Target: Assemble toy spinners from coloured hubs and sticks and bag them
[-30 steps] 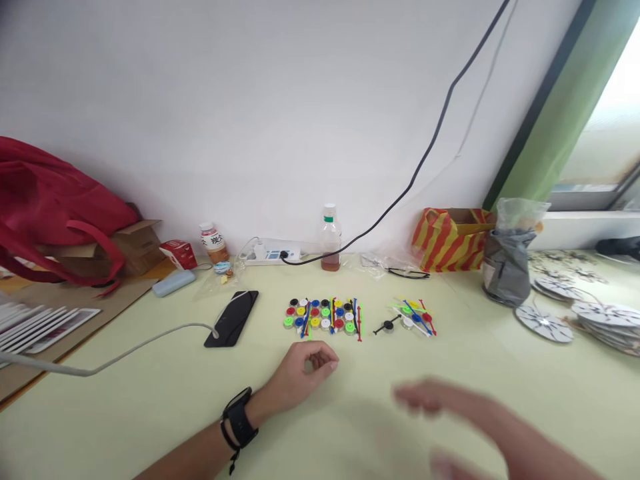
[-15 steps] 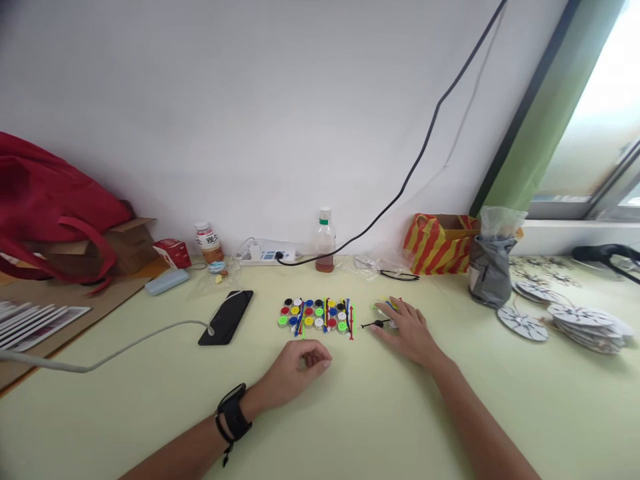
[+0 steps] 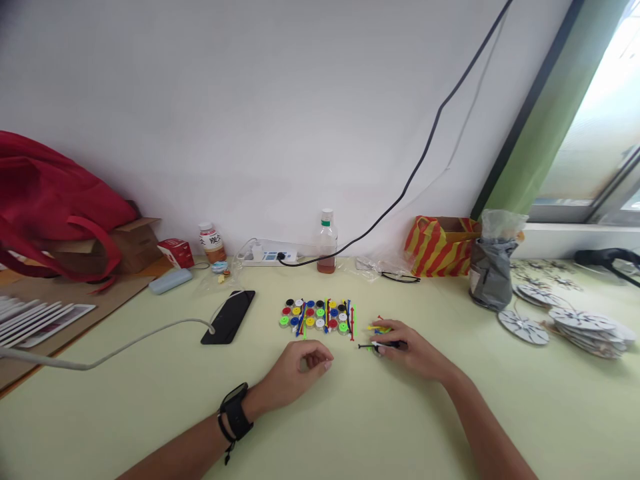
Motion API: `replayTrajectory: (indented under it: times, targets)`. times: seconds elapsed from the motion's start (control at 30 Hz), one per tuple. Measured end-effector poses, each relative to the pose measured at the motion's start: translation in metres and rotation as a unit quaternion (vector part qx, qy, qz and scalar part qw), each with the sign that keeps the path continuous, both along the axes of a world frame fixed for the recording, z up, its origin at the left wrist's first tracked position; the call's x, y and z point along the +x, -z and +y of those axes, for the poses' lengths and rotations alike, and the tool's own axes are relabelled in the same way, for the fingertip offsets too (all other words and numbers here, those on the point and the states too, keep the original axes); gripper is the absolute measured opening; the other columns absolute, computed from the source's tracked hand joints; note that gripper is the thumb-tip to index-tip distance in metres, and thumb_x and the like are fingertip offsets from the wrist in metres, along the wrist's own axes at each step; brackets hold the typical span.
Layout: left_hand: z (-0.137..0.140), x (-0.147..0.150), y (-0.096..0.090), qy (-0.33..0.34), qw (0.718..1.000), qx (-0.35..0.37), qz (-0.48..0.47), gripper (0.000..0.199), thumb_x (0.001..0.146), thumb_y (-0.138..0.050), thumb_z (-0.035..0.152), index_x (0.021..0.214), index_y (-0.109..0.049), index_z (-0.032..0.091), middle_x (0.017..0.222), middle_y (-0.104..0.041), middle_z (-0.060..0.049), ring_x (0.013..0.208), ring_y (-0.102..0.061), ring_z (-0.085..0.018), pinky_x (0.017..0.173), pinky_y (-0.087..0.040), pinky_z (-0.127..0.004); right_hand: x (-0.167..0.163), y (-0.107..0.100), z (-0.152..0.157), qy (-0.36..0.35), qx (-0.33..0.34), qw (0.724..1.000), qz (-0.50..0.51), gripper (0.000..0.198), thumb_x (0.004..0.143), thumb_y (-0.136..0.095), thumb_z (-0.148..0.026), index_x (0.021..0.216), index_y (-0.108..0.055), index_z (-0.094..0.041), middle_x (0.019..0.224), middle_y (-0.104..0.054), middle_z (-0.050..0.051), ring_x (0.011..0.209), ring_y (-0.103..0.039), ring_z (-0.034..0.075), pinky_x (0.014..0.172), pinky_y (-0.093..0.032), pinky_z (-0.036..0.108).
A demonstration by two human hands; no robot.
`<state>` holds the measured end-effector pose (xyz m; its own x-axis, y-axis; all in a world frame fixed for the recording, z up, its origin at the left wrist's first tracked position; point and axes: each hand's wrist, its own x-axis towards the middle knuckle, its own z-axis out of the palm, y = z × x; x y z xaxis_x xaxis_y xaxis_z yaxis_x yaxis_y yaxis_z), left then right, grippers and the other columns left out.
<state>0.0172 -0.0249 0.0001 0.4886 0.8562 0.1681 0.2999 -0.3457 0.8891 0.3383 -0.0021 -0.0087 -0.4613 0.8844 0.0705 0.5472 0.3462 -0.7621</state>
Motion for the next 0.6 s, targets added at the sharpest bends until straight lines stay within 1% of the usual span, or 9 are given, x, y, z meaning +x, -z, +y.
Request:
replayTrajectory:
  times: [0.1, 0.17, 0.27, 0.37, 0.4, 0.47, 0.53, 0.57, 0.6]
  targets:
    - [-0.002, 0.000, -0.002, -0.027, 0.999, 0.037, -0.014, 0.015, 0.094, -0.062, 0.027, 0.103, -0.070, 0.018, 0.090, -0.070, -0.005, 0.079, -0.062, -0.017, 0.073, -0.051, -0.028, -0.013, -0.012, -0.016, -0.046, -0.033, 0.998, 0.015, 0.045, 0.094, -0.060, -0.063, 0.121, -0.077, -0.031, 0.153, -0.051, 0.010, 0.147, -0.039, 0.033, 0.111, -0.047, 0.047]
    - [-0.003, -0.001, -0.003, -0.047, 0.996, 0.071, -0.017, 0.016, 0.095, -0.061, 0.027, 0.108, -0.069, 0.020, 0.096, -0.069, -0.005, 0.082, -0.062, -0.017, 0.077, -0.052, -0.030, -0.024, -0.015, -0.029, -0.073, -0.035, 0.997, 0.008, 0.042, 0.098, -0.056, -0.059, 0.123, -0.076, -0.032, 0.155, -0.048, 0.009, 0.147, -0.039, 0.032, 0.114, -0.045, 0.047]
    - [-0.006, -0.001, -0.009, -0.072, 0.989, 0.130, -0.020, 0.017, 0.096, -0.062, 0.027, 0.111, -0.068, 0.022, 0.101, -0.070, -0.006, 0.085, -0.062, -0.018, 0.079, -0.053, -0.032, -0.047, -0.014, -0.047, -0.081, 0.000, 0.997, -0.011, 0.038, 0.103, -0.049, -0.051, 0.127, -0.072, -0.033, 0.159, -0.044, 0.007, 0.148, -0.038, 0.029, 0.120, -0.036, 0.048]
    - [-0.012, -0.001, -0.018, -0.066, 0.971, 0.228, -0.035, 0.015, 0.093, -0.064, 0.022, 0.108, -0.068, 0.022, 0.096, -0.071, -0.006, 0.087, -0.065, -0.019, 0.080, -0.054, -0.033, -0.073, -0.015, -0.060, -0.084, 0.047, 0.994, -0.050, 0.037, 0.105, -0.046, -0.044, 0.135, -0.067, -0.035, 0.160, -0.043, 0.006, 0.150, -0.033, 0.030, 0.124, -0.027, 0.054]
    - [-0.015, -0.001, -0.023, -0.053, 0.960, 0.272, -0.040, 0.014, 0.092, -0.066, 0.020, 0.105, -0.068, 0.022, 0.092, -0.072, -0.005, 0.086, -0.066, -0.019, 0.079, -0.055, -0.033, -0.081, -0.017, -0.063, -0.095, 0.052, 0.991, -0.073, 0.039, 0.106, -0.045, -0.042, 0.140, -0.062, -0.037, 0.161, -0.042, 0.005, 0.151, -0.032, 0.030, 0.124, -0.023, 0.058]
    - [-0.027, -0.003, -0.032, -0.021, 0.934, 0.355, -0.038, 0.014, 0.088, -0.068, 0.017, 0.100, -0.068, 0.023, 0.085, -0.073, -0.003, 0.080, -0.068, -0.020, 0.076, -0.056, -0.034, -0.093, -0.026, -0.067, -0.104, 0.056, 0.986, -0.114, 0.047, 0.106, -0.044, -0.039, 0.153, -0.045, -0.040, 0.163, -0.038, 0.004, 0.152, -0.030, 0.030, 0.124, -0.011, 0.065]
    - [-0.047, -0.007, -0.040, -0.008, 0.907, 0.419, -0.035, 0.014, 0.088, -0.069, 0.021, 0.101, -0.070, 0.026, 0.084, -0.074, -0.002, 0.072, -0.068, -0.019, 0.072, -0.057, -0.035, -0.099, -0.039, -0.070, -0.103, 0.054, 0.984, -0.138, 0.058, 0.106, -0.044, -0.040, 0.161, -0.026, -0.041, 0.167, -0.030, 0.004, 0.153, -0.027, 0.030, 0.123, -0.002, 0.068]
    - [-0.060, -0.010, -0.043, -0.030, 0.911, 0.410, -0.015, 0.010, 0.091, -0.068, 0.026, 0.100, -0.071, 0.031, 0.087, -0.074, 0.000, 0.074, -0.069, -0.019, 0.074, -0.059, -0.035, -0.099, -0.048, -0.072, -0.107, 0.050, 0.983, -0.144, 0.063, 0.105, -0.045, -0.041, 0.162, -0.019, -0.041, 0.168, -0.026, 0.004, 0.154, -0.026, 0.030, 0.123, 0.000, 0.068]
    - [-0.075, -0.014, -0.045, -0.040, 0.912, 0.408, -0.007, 0.010, 0.093, -0.067, 0.030, 0.101, -0.071, 0.033, 0.091, -0.075, -0.001, 0.078, -0.069, -0.020, 0.074, -0.060, -0.035, -0.099, -0.057, -0.074, -0.116, 0.044, 0.981, -0.148, 0.067, 0.105, -0.047, -0.043, 0.163, -0.015, -0.041, 0.169, -0.024, 0.004, 0.154, -0.025, 0.030, 0.123, 0.001, 0.067]
